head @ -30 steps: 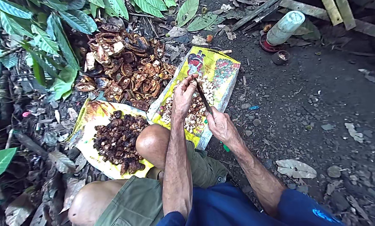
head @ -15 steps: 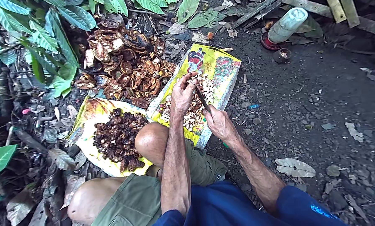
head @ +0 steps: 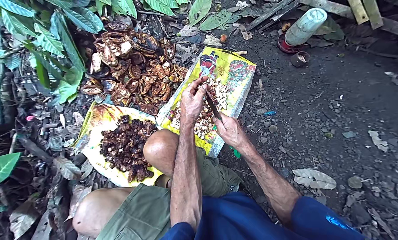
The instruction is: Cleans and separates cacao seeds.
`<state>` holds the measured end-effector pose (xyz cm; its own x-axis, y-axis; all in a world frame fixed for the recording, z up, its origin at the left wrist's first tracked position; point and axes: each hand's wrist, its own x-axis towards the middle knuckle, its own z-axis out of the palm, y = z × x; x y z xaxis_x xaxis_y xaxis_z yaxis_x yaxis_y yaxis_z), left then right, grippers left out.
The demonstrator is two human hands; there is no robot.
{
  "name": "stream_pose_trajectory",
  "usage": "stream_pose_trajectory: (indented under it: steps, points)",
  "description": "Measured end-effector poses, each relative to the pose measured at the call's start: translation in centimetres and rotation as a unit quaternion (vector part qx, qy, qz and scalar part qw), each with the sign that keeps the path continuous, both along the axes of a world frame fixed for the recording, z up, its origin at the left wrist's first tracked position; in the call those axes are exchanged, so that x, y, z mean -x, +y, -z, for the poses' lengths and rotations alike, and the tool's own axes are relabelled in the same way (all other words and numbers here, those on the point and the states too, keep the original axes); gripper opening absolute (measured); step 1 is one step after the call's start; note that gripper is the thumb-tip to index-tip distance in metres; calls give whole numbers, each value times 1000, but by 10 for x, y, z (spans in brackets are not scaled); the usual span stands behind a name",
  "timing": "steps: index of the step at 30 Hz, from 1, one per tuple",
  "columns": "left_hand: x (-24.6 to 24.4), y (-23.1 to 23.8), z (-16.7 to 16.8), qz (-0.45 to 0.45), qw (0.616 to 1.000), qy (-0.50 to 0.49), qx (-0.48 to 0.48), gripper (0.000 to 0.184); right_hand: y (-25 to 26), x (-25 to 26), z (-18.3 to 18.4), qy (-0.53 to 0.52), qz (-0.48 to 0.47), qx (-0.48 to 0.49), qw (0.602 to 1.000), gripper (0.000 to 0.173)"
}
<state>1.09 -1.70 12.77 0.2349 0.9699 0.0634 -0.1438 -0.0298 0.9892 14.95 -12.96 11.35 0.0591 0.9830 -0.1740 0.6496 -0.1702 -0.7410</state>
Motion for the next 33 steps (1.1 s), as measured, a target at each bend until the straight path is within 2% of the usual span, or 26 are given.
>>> stream_pose_trajectory:
  steps: [3, 6, 12, 15, 19, 28, 30, 33]
  points:
    - [4, 0, 0, 18, 999, -49, 14, 36, 3, -10, -3, 151, -21, 51, 987, 29]
    - [5, 3, 6, 33, 997, -65, 21, 38, 8, -21, -8, 253, -27, 111, 961, 30]
    - [-2, 4, 14, 20, 998, -51, 40, 39, 17, -34, -7, 363, -24, 165, 917, 35]
    - [-4, 4, 13, -9, 994, -60, 86, 41, 20, -35, -9, 371, -28, 173, 912, 36]
    - [-5, 8, 14, -39, 986, -45, 158, 42, 25, -35, -7, 345, -5, 154, 926, 34]
    - [-11, 15, 17, -37, 979, -75, 186, 46, 20, -41, -4, 277, 30, 122, 953, 32]
    - [-14, 15, 18, -59, 979, -62, 187, 52, 16, -41, -2, 274, 42, 111, 954, 31]
    - [-17, 13, 15, -101, 970, -18, 220, 48, 10, -40, -1, 263, 55, 108, 957, 31]
